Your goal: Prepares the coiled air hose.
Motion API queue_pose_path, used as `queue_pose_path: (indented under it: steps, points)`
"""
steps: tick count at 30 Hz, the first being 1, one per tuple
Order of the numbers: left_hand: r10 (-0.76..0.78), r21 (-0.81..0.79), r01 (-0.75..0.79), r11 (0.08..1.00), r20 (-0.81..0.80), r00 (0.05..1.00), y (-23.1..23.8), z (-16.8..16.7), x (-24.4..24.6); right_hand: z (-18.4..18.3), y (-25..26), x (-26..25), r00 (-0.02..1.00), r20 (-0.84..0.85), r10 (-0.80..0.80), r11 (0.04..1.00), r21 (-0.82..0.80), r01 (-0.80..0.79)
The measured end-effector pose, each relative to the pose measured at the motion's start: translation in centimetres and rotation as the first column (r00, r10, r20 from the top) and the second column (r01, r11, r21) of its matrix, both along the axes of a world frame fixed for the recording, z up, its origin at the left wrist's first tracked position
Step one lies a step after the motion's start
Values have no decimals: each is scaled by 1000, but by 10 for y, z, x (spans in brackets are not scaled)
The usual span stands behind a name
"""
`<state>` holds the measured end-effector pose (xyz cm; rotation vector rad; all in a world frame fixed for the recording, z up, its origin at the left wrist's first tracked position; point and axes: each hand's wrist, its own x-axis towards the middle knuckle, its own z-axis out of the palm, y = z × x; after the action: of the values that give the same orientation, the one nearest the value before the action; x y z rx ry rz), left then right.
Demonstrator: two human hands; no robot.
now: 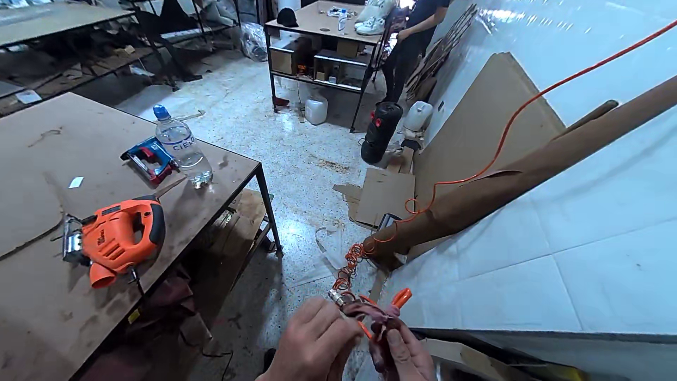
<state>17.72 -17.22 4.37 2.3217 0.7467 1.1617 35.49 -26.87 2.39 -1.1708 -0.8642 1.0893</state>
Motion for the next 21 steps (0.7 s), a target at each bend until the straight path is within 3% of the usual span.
queue_pose_path:
  steps: [2,4,8,13,15,18,21]
  points:
    - [-64,50,62,997,25,998,-11,5,-5,-3,1,11,998,-41,-53,999,-3,52]
    - [-48,1,48,999,69,996,-10,8,-2,-8,1,22,999,-5,-45,998,32,45]
    - [-55,-135,39,990,-119,991,16,14,15,-8,-3,23,986,159,46,995,82,-60]
    - [-63,169,64,984,-9,998,-7,0,15,-1,1,5,998,59,8,997,81,-13]
    - [-86,208,83,975,5,996,-20,-4,7,-4,3,-2,999,-19,-38,997,59,39]
    - [-197,104,199,974,-34,980,-37,-9,-6,-7,8,11,989,-93,-111,993,41,115]
    - [-134,-244,175,954,176,975,-14,11,-4,-13,7,31,997,-24,76,988,136,-73]
